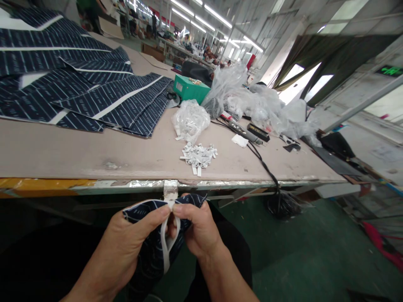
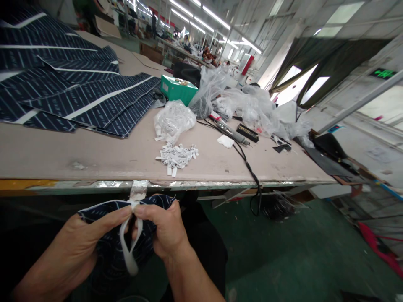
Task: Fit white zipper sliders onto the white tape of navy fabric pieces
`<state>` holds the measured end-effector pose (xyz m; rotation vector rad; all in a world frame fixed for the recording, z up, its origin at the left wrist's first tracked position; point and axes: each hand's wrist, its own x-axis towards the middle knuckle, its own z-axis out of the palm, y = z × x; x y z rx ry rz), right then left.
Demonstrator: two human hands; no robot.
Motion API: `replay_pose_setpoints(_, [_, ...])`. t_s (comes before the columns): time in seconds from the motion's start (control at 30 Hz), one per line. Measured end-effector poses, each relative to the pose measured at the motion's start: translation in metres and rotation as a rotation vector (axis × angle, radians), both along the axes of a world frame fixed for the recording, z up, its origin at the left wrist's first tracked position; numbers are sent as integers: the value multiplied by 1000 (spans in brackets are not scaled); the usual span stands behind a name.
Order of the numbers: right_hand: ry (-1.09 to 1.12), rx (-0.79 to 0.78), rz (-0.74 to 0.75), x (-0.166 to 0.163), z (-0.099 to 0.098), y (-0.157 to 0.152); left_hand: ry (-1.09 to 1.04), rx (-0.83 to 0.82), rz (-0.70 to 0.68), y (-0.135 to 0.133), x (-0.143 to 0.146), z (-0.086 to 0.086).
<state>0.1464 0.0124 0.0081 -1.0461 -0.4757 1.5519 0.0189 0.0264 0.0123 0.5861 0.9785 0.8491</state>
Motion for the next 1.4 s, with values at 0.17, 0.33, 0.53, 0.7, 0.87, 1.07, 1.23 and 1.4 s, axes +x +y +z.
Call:
replay_pose_setpoints(0.17, [-242,126,51,20,-8,-13,158,118,-74,-7,-14,-10])
replay_pose_setpoints(0.33, [-428,137,67,32,-12,-28,284,223,-116,-20,-22,-17])
replay_pose_setpoints(0.53, [-416,152,41,30,-3,-31,315,244,-72,-26,-19,-12])
replay_pose_setpoints(0.7, [-539,234,99,32,6,-36,399,279,-83,-27,-21,-2])
replay_pose_setpoints(0.87, [-508,224,25,24,2,-41,446,324,36,-29,-20,6])
replay_pose_setpoints(1.07, [-513,292,-32,13,1,-46,375,353,55,-28,-22,10])
replay_pose_setpoints(1.23, [-507,321,-161,0,-2,-54,417,428,67,-31,-26,19])
replay_pose_setpoints(1.4, [-498,407,-227,-7,12,-61,446,485,-4,-47,-32,24])
